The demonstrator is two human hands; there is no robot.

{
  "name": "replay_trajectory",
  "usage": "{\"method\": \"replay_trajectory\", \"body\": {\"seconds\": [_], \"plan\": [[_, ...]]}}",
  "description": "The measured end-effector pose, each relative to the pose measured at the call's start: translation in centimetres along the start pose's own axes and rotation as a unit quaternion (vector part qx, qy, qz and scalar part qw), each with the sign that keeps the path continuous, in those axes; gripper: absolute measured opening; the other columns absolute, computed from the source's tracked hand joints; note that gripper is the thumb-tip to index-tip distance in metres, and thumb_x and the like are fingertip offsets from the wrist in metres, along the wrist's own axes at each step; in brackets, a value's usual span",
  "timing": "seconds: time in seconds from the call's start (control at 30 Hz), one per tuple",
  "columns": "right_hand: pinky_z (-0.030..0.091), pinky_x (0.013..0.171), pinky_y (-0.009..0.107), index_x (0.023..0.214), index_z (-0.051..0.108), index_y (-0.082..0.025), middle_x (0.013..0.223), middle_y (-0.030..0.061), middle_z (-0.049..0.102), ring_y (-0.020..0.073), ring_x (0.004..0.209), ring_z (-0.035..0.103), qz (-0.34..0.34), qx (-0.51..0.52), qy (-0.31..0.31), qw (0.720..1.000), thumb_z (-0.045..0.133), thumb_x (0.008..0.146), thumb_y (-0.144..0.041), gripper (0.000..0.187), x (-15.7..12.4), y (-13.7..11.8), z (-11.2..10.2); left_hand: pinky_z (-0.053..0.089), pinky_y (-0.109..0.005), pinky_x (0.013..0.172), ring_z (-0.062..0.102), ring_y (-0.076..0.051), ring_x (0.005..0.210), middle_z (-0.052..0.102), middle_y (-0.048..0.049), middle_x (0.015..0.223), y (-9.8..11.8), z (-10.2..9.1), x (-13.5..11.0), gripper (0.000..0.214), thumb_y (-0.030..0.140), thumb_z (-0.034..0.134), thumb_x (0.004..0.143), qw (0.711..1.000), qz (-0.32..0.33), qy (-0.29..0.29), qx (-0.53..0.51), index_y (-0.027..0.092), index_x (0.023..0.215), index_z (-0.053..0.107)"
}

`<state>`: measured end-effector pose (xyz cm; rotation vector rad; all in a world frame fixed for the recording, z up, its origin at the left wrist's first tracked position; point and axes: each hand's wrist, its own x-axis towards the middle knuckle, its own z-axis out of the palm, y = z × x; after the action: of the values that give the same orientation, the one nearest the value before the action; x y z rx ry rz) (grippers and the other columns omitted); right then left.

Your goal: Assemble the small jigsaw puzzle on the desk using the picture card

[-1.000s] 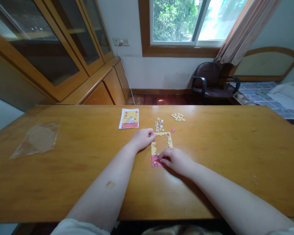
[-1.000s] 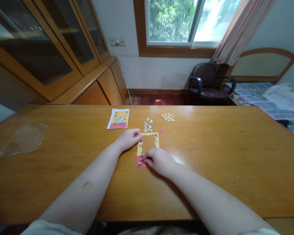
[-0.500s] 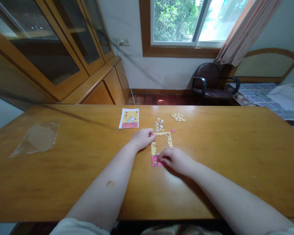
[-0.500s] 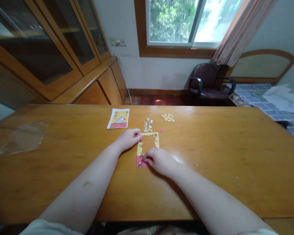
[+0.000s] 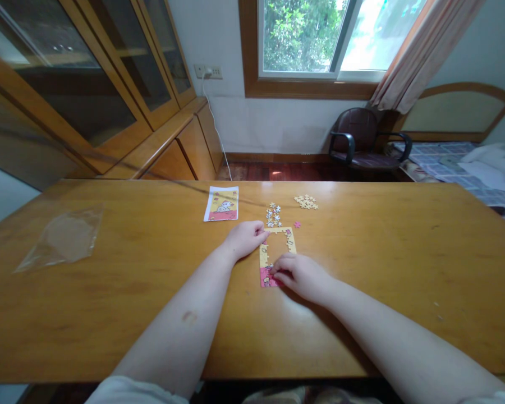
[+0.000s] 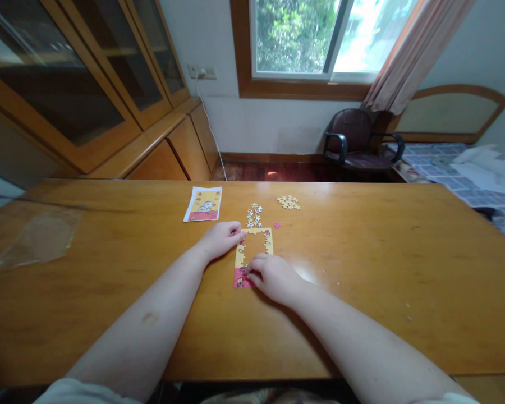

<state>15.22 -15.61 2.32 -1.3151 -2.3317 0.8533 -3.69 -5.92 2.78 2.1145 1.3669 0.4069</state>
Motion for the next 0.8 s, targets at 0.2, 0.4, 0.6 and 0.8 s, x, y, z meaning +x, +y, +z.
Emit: {"method": "replay_trajectory", "body": {"seconds": [0.2,0.4,0.6,0.8], "plan": [[0.047,0.08,0.026,0.097,0.07,-0.021,0.094,0.0046,0.068,0.0155,0.085,0.063,-0.02,-0.032,0.012,0.999,0.053,0.086,-0.019,0.021,-0.3,-0.1,-0.6,0.025,-0.026,0.054,0.041,-0.012,0.055,0.05,0.0041,0.057,-0.3,0.2,0.1,0.032,0.043,0.05,0.081,1.0,0.004,-0.001,0.005,0.019,0.061,0.044],[0.045,0.074,0.026,0.098,0.072,-0.023,0.085,0.0043,0.067,0.0156,0.075,0.061,-0.08,-0.108,-0.026,0.991,0.05,0.087,-0.021,0.025,-0.5,-0.2,-1.2,0.024,-0.026,0.053,0.042,-0.012,0.055,0.05,0.0041,0.058,-0.5,0.3,0.1,0.032,0.044,0.049,0.082,1.0,0.01,0.0,0.01,0.019,0.062,0.043],[0.042,0.068,0.026,0.095,0.074,-0.023,0.08,0.0045,0.066,0.0153,0.071,0.059,-0.092,-0.135,-0.042,0.986,0.05,0.087,-0.022,0.026,-0.6,-0.3,-1.2,0.024,-0.026,0.053,0.043,-0.012,0.056,0.05,0.004,0.058,-0.4,0.2,0.1,0.032,0.044,0.049,0.081,1.0,0.009,0.0,0.009,0.019,0.062,0.042],[0.042,0.069,0.027,0.102,0.072,-0.026,0.084,0.0044,0.069,0.0156,0.072,0.061,-0.095,-0.137,-0.049,0.985,0.049,0.088,-0.025,0.027,-0.6,-0.5,-1.0,0.024,-0.026,0.053,0.042,-0.012,0.055,0.05,0.0038,0.057,-0.2,0.1,0.1,0.032,0.044,0.05,0.08,1.0,0.004,0.003,-0.001,0.019,0.061,0.043]]}}
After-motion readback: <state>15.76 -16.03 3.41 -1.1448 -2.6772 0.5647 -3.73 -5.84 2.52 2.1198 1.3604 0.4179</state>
